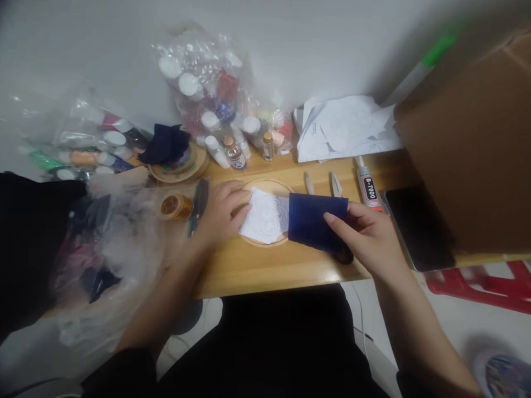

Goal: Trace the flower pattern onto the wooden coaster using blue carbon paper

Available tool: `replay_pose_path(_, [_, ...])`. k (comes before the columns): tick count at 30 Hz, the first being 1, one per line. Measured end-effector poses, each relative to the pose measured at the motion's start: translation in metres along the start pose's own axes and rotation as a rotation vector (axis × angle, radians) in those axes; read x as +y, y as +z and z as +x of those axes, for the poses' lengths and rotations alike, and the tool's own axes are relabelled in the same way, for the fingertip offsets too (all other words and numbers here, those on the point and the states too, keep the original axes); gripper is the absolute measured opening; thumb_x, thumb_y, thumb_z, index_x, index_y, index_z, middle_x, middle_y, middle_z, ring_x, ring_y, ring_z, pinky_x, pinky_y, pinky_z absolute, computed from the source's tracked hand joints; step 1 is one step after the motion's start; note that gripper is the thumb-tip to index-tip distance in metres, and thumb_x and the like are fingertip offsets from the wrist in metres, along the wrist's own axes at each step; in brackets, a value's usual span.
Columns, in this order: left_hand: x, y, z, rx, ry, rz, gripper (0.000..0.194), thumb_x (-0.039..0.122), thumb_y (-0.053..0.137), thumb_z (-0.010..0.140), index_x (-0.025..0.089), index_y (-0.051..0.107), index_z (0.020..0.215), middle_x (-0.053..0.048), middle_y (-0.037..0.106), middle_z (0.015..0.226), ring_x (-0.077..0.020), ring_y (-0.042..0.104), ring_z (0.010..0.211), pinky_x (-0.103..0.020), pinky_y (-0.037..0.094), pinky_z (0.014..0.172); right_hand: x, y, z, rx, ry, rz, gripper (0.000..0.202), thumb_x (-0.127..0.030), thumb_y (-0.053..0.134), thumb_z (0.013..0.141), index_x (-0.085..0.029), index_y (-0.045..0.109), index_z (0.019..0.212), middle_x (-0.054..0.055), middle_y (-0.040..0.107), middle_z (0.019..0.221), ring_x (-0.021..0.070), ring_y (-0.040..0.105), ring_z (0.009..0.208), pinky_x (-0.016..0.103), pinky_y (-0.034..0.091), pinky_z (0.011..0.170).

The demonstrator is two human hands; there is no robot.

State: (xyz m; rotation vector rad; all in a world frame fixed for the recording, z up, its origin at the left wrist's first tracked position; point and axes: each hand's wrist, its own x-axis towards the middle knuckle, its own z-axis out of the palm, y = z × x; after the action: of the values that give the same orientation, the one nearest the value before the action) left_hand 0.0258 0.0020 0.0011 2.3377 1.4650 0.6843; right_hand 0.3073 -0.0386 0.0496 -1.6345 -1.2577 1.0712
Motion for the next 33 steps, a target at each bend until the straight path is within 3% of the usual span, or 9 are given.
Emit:
replay_pose_path(5, [-0.006,-0.006,-0.006,-0.007,0.075,-0.042,0.044,0.048,0.072,0.078,0.013,0.065,0.103,-0.016,0.06,0.122,-0.031,0.054,0.118,-0.048,0.043,0.103,-0.005,-0.011,-0.005,0.108,-0.142,-0.444,0.033,-0.049,0.069,0.073,-0.018,0.06,0.064,-0.003,0.051,0.055,0.0082,0.043,0.049,0.021,0.033,0.045])
replay_pose_path(8, [-0.003,-0.012,-0.01,-0.133,0.217,-0.097,0.05,0.039,0.077,0.072,0.013,0.063,0.112,-0.016,0.059,0.127,-0.0314,0.052,0.124,-0.048,0.04,0.108,-0.005,-0.014,-0.01,0.184,-0.183,-0.628,0.04,-0.052,0.065,0.075,-0.019,0.05,0.057,-0.005,0.044,0.049,0.008,0.04,0.045,0.022,0.029,0.045])
replay_pose_path(11, [0.003,-0.013,-0.013,-0.221,0.255,-0.084,0.047,0.03,0.07,0.075,0.015,0.061,0.119,-0.015,0.057,0.133,-0.0306,0.048,0.131,-0.048,0.037,0.112,-0.006,-0.013,-0.013,0.206,-0.167,-0.665,0.041,-0.052,0.064,0.076,-0.02,0.047,0.057,-0.004,0.048,0.05,0.0094,0.044,0.046,0.023,0.03,0.047])
replay_pose_path(16, [0.007,-0.011,-0.014,-0.235,0.21,-0.026,0.058,0.035,0.069,0.076,0.013,0.057,0.129,-0.019,0.05,0.144,-0.0346,0.043,0.137,-0.055,0.03,0.115,-0.006,-0.012,-0.018,0.253,-0.178,-0.679,0.04,-0.049,0.064,0.074,-0.021,0.044,0.054,-0.004,0.041,0.046,0.0089,0.038,0.045,0.024,0.028,0.046])
replay_pose_path(19, [0.006,-0.01,-0.014,-0.251,0.249,-0.025,0.056,0.016,0.06,0.07,0.016,0.061,0.126,-0.014,0.051,0.144,-0.0322,0.041,0.139,-0.052,0.032,0.115,-0.002,-0.013,-0.021,0.262,-0.191,-0.69,0.037,-0.047,0.065,0.074,-0.02,0.047,0.055,-0.005,0.04,0.046,0.0088,0.039,0.045,0.023,0.028,0.045])
replay_pose_path(23, [0.003,-0.006,-0.014,-0.237,0.265,-0.05,0.045,0.012,0.056,0.073,0.017,0.067,0.116,-0.013,0.06,0.135,-0.0307,0.049,0.132,-0.053,0.038,0.112,0.006,-0.014,-0.025,0.256,-0.171,-0.625,0.032,-0.044,0.068,0.076,-0.02,0.053,0.06,-0.004,0.045,0.05,0.0088,0.041,0.048,0.023,0.029,0.046])
replay_pose_path(26, [0.002,-0.003,-0.014,-0.173,0.215,-0.092,0.036,0.011,0.05,0.082,0.017,0.068,0.113,-0.011,0.063,0.131,-0.027,0.055,0.127,-0.05,0.044,0.108,0.012,-0.015,-0.028,0.252,-0.124,-0.527,0.034,-0.045,0.07,0.075,-0.019,0.053,0.06,-0.005,0.043,0.051,0.0087,0.039,0.05,0.023,0.029,0.046])
replay_pose_path(29, [0.004,-0.002,-0.013,-0.007,0.082,-0.226,0.036,0.011,0.043,0.09,0.018,0.065,0.116,-0.008,0.066,0.127,-0.0208,0.06,0.121,-0.042,0.048,0.105,0.01,-0.014,-0.033,0.24,-0.125,-0.463,0.031,-0.045,0.072,0.075,-0.019,0.058,0.066,-0.005,0.047,0.054,0.0089,0.042,0.052,0.022,0.031,0.047])
replay_pose_path(33, [0.003,0.0,-0.013,0.217,-0.179,-0.423,0.026,0.029,0.044,0.097,0.02,0.066,0.108,-0.004,0.073,0.106,-0.0185,0.067,0.1,-0.034,0.053,0.091,-0.003,-0.002,-0.037,0.059,-0.18,-0.354,0.031,-0.041,0.074,0.075,-0.019,0.058,0.061,-0.005,0.047,0.054,0.008,0.043,0.051,0.021,0.032,0.046])
